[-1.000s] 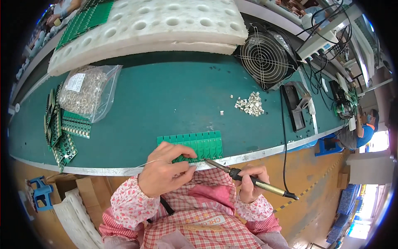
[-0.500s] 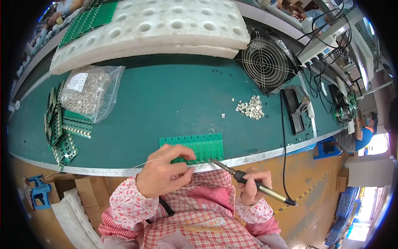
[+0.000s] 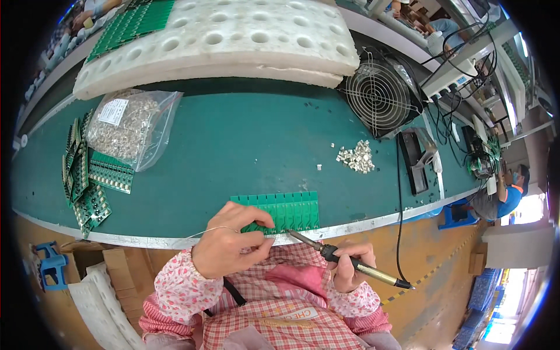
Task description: The person solders metal components onto a green circuit board strip using a soldering iron and solder wire. The person then inserts metal components onto another circuit board strip by hand before soldering them with the soldering iron and solder wire.
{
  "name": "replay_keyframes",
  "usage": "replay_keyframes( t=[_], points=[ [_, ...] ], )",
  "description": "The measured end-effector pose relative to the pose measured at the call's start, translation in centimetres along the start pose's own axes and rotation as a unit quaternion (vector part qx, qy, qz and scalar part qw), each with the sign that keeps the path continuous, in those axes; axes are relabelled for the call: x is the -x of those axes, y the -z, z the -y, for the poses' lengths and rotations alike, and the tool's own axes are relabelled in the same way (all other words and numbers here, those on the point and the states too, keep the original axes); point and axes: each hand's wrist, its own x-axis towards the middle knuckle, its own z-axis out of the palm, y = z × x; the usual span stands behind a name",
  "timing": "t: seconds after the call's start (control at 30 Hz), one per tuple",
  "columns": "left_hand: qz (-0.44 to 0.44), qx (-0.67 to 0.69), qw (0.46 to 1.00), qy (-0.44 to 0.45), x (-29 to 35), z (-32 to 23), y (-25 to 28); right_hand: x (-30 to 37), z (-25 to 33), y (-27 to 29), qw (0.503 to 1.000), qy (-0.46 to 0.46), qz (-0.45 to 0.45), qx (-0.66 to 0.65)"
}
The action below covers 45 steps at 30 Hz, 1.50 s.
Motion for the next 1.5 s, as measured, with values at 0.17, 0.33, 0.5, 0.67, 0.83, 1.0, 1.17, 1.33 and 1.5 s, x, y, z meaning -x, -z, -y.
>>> replay_keyframes(
  t=[0.17, 0.33, 0.5, 0.67, 0.83, 1.0, 1.17, 1.33, 1.5],
  points=[
    [0.0, -0.005, 1.0, -0.008, 0.0, 0.1, -0.2, 0.3, -0.4, 0.0, 1.0, 0.001, 0.007, 0.003],
    [0.011, -0.034, 0.999, -0.018, 0.0, 0.2, -0.5, 0.5, -0.2, -0.3, 1.0, -0.003, -0.004, 0.006],
    [0.008, -0.035, 0.999, -0.021, 0.0, 0.3, -0.5, 0.6, 0.0, -0.4, 1.0, -0.004, -0.004, 0.016],
    [-0.001, -0.024, 1.0, -0.017, 0.3, 0.1, -0.3, 1.0, -0.4, -0.1, 0.997, 0.032, -0.007, 0.069],
    [-0.024, -0.01, 1.0, -0.012, 0.8, 0.2, 0.2, 0.6, 0.2, -0.8, 0.997, 0.014, -0.068, 0.034],
    [-0.017, -0.015, 1.0, -0.015, 0.8, 0.2, 0.4, 0.8, -0.3, -0.9, 0.999, 0.015, -0.05, 0.01],
    [-0.008, -0.022, 1.0, -0.016, 0.9, 0.4, 0.2, 0.7, -0.2, -1.5, 1.0, 0.012, -0.016, -0.009],
    [0.009, -0.037, 0.999, -0.015, 0.8, 0.4, 0.1, 0.9, -0.3, -1.3, 1.0, -0.015, -0.003, -0.003],
    [0.006, -0.042, 0.999, -0.018, 0.9, 0.5, -0.1, 1.0, -0.3, -1.3, 1.0, -0.012, 0.006, -0.004]
  ],
)
